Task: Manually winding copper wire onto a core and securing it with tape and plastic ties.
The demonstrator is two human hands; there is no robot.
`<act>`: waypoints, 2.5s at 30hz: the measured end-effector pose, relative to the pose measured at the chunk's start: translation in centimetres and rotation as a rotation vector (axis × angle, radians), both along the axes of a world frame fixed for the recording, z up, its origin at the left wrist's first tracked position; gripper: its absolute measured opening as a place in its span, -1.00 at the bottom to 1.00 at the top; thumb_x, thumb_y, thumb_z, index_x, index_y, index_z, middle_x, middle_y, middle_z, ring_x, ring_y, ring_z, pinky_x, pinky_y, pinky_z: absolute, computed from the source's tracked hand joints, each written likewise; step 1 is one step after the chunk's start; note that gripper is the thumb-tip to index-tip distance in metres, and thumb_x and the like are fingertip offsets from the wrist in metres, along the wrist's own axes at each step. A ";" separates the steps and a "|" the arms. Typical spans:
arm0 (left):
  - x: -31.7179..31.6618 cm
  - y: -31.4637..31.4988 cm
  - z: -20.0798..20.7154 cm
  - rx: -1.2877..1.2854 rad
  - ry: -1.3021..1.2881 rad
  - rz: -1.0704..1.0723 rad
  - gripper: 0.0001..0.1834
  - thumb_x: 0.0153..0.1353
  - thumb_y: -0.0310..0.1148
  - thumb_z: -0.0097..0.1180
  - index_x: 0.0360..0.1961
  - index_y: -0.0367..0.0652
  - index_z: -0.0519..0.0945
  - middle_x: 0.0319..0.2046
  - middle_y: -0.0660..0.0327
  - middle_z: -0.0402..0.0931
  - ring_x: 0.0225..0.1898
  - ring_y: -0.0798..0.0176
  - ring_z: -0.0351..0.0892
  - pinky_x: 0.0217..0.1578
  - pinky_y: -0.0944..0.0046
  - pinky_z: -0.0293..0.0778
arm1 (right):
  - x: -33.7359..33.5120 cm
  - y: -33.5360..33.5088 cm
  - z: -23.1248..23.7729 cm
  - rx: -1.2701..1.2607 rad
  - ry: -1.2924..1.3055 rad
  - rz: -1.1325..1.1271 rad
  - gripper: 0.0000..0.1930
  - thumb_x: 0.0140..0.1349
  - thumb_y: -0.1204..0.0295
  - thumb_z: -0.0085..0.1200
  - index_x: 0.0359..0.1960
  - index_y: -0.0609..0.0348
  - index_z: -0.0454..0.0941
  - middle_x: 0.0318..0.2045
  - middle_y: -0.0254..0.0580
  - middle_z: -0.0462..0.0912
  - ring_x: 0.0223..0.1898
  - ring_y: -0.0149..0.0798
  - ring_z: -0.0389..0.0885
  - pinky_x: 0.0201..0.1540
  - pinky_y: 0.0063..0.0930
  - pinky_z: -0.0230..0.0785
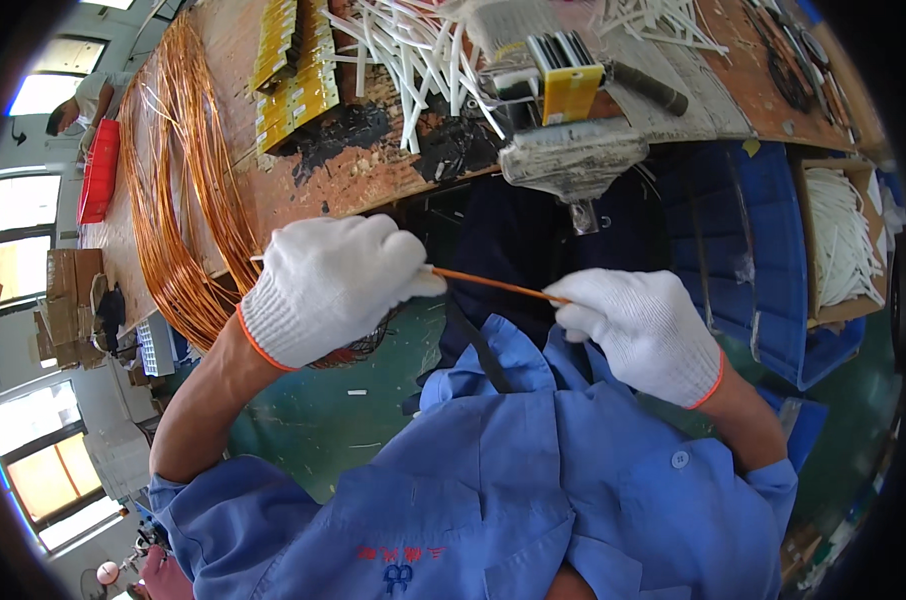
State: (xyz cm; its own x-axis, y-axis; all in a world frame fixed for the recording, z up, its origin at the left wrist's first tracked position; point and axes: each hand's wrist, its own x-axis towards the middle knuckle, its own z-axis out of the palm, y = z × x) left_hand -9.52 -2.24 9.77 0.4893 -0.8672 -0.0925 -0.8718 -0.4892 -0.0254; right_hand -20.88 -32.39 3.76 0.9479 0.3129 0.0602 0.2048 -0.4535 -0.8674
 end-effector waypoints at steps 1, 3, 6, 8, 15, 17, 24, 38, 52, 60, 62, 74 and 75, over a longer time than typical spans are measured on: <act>-0.3 -0.2 0.1 0.017 0.036 -0.048 -0.66 0.19 0.00 0.48 -0.36 -0.02 0.69 -0.49 0.23 0.55 -0.45 0.09 0.71 -0.48 0.11 0.56 | -0.1 0.3 -0.1 -0.012 -0.019 0.023 -0.79 0.40 0.33 0.38 -0.07 0.15 0.68 -0.31 -0.06 0.77 -0.32 0.02 0.83 -0.36 -0.16 0.59; -1.5 -1.9 -0.1 0.045 0.115 -0.148 -0.65 0.17 0.00 0.48 -0.38 -0.01 0.68 -0.51 0.25 0.52 -0.47 0.11 0.69 -0.48 0.11 0.55 | 0.0 1.6 0.0 -0.041 -0.051 0.065 -0.79 0.40 0.34 0.38 -0.07 0.15 0.69 -0.31 -0.06 0.78 -0.30 0.04 0.83 -0.32 -0.16 0.61; -1.3 -2.6 -0.6 -0.079 0.014 -0.174 -0.63 0.14 0.02 0.47 -0.47 0.01 0.62 -0.54 0.29 0.47 -0.51 0.13 0.65 -0.52 0.10 0.52 | -0.3 1.8 0.5 -0.016 -0.044 0.043 -0.71 0.36 0.38 0.42 0.06 0.14 0.71 -0.24 -0.01 0.81 -0.25 0.04 0.85 -0.26 -0.17 0.65; 0.2 -1.6 -1.0 -0.193 -0.109 -0.164 -0.60 0.11 0.05 0.49 -0.49 0.01 0.59 -0.55 0.29 0.46 -0.53 0.12 0.63 -0.54 0.08 0.51 | -1.0 0.2 0.9 0.022 0.079 -0.017 -0.71 0.36 0.42 0.41 0.07 0.19 0.72 -0.22 0.01 0.82 -0.26 0.04 0.86 -0.22 -0.19 0.68; -2.4 -4.3 -3.5 -0.255 0.204 -0.222 -0.62 0.32 0.03 0.33 -0.45 -0.03 0.62 -0.60 0.23 0.53 -0.58 0.09 0.69 -0.65 0.04 0.54 | -2.7 -0.3 0.1 -0.071 -0.002 0.005 -0.76 0.26 0.68 0.28 -0.04 0.29 0.74 -0.29 0.01 0.84 -0.31 0.01 0.87 -0.22 -0.24 0.74; -3.8 -5.9 -4.4 -0.322 0.128 -0.257 -0.68 0.30 -0.09 0.32 -0.45 -0.06 0.60 -0.61 0.22 0.51 -0.63 0.13 0.65 -0.70 0.09 0.49 | -2.8 0.0 0.2 -0.179 -0.080 0.071 -0.79 0.28 0.67 0.28 -0.07 0.29 0.74 -0.30 0.00 0.84 -0.31 0.03 0.87 -0.23 -0.25 0.73; -5.3 -9.6 -5.2 -0.515 0.115 -0.289 -0.82 0.19 -0.30 0.31 -0.42 -0.18 0.64 -0.57 0.15 0.52 -0.59 0.06 0.69 -0.69 0.06 0.51 | -4.7 -1.9 0.3 -0.091 0.258 -0.186 -0.80 0.41 0.66 0.19 0.00 0.34 0.77 -0.38 -0.07 0.85 -0.39 -0.24 0.87 -0.31 -0.37 0.65; -5.3 -8.4 -4.2 -0.536 0.134 -0.314 -0.82 0.15 -0.29 0.33 -0.40 -0.17 0.64 -0.53 0.16 0.54 -0.53 0.09 0.72 -0.62 0.07 0.53 | -4.9 -2.1 3.1 -0.125 0.339 -0.127 -0.70 0.29 0.71 0.19 0.04 0.37 0.76 -0.41 -0.04 0.81 -0.42 -0.21 0.86 -0.35 -0.37 0.63; -2.8 -6.9 0.0 -0.608 -0.071 0.042 -0.86 0.08 -0.30 0.36 -0.39 -0.03 0.64 -0.48 0.28 0.34 -0.63 0.32 0.51 -0.77 0.21 0.41 | 4.4 -3.1 10.0 -0.500 -0.274 0.291 -0.56 0.16 0.56 0.42 0.13 0.08 0.78 -0.56 -0.25 0.57 -0.60 -0.11 0.62 -0.54 -0.23 0.42; -1.5 -7.5 -1.6 -0.652 0.006 -0.061 -0.87 0.16 -0.28 0.30 -0.41 -0.07 0.63 -0.47 0.26 0.35 -0.51 0.28 0.55 -0.73 0.20 0.41 | 5.7 -5.2 8.1 -0.407 -0.026 0.372 -0.46 0.13 0.65 0.33 0.22 0.16 0.75 -0.49 -0.13 0.72 -0.52 -0.02 0.74 -0.46 -0.24 0.55; -1.3 -7.6 -1.9 -0.686 0.008 -0.065 -0.87 0.16 -0.28 0.30 -0.42 -0.06 0.62 -0.46 0.27 0.34 -0.51 0.27 0.55 -0.73 0.20 0.41 | 5.8 -5.4 7.9 -0.407 0.019 0.380 -0.44 0.10 0.66 0.34 0.23 0.19 0.75 -0.47 -0.11 0.75 -0.52 -0.02 0.76 -0.45 -0.26 0.56; 0.5 -9.2 4.2 -0.737 0.110 0.672 -0.82 0.08 -0.29 0.57 -0.37 -0.04 0.77 -0.47 0.24 0.58 -0.47 0.16 0.67 -0.44 0.12 0.59 | 9.7 -4.8 13.2 -0.402 -0.476 0.039 -0.60 0.15 0.65 0.40 0.07 0.17 0.82 -0.42 -0.10 0.70 -0.43 -0.06 0.69 -0.35 -0.25 0.53; 0.9 -8.3 5.3 -0.702 0.136 0.663 -0.80 0.08 -0.33 0.61 -0.26 -0.03 0.85 -0.46 0.24 0.58 -0.44 0.19 0.66 -0.40 0.15 0.57 | 11.3 -4.4 14.0 -0.428 -0.559 0.011 -0.65 0.19 0.64 0.40 0.04 0.19 0.83 -0.40 -0.11 0.71 -0.42 -0.09 0.70 -0.32 -0.25 0.54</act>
